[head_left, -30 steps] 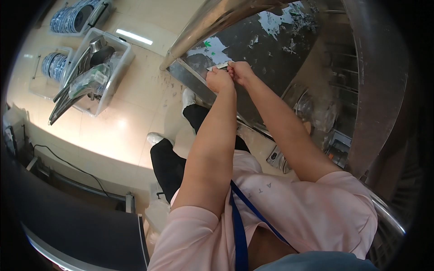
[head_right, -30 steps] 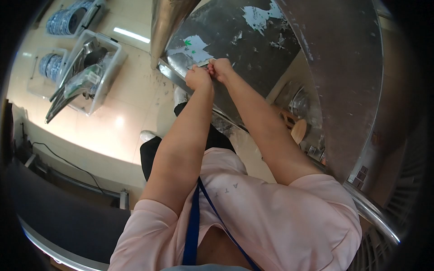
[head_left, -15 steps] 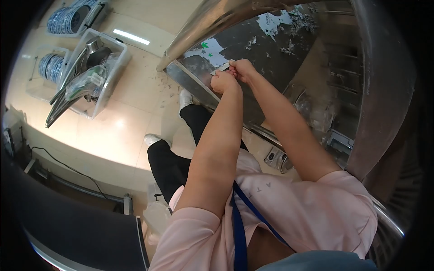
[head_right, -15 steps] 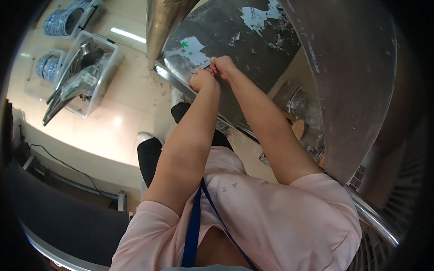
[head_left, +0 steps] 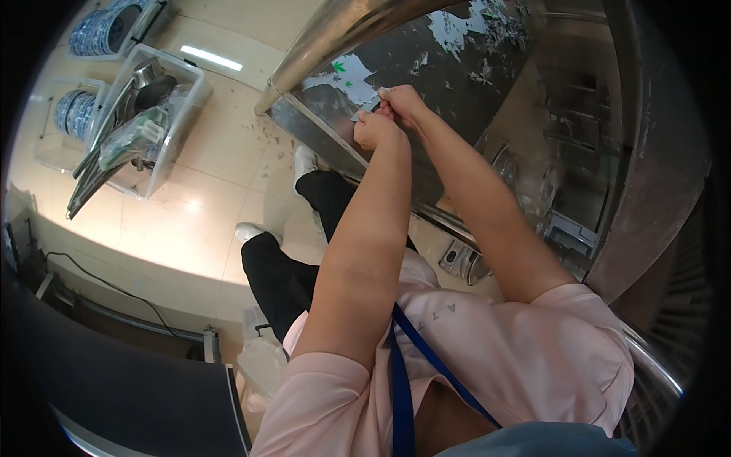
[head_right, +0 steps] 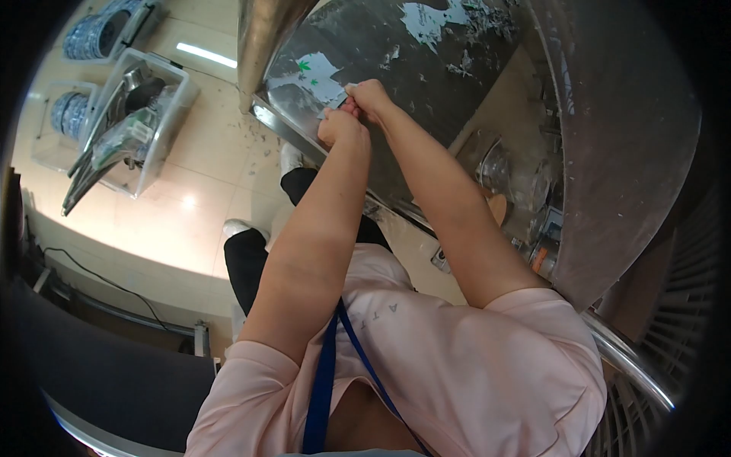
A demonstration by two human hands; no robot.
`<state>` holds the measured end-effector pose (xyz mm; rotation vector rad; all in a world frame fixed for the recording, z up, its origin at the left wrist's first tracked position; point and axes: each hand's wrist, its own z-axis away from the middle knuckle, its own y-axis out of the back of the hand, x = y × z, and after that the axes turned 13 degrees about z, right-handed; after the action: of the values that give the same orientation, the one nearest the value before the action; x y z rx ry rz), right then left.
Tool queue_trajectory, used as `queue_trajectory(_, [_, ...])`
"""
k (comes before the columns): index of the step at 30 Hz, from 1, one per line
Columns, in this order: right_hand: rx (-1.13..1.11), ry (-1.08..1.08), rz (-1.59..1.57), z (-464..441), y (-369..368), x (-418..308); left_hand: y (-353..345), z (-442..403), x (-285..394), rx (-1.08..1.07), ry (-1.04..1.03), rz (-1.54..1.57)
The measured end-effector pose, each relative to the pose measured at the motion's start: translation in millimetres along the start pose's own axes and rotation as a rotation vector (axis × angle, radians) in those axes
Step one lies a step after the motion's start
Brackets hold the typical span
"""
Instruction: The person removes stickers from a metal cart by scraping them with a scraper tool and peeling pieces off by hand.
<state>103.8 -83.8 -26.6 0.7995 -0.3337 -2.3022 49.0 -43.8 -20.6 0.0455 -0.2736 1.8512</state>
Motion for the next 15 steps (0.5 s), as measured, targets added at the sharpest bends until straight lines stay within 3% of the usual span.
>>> queue_trajectory(13, [-0.059, -0.006, 0.008, -2.5, 3.8, -1.7, -0.3, 0.4, -5.1, -0.050, 0.022, 0.165])
queue_trajectory(15, [-0.086, -0.063, -0.108, -1.2, 4.6, -1.9, 4.5, -0.6, 2.0, -0.088, -0.031, 0.009])
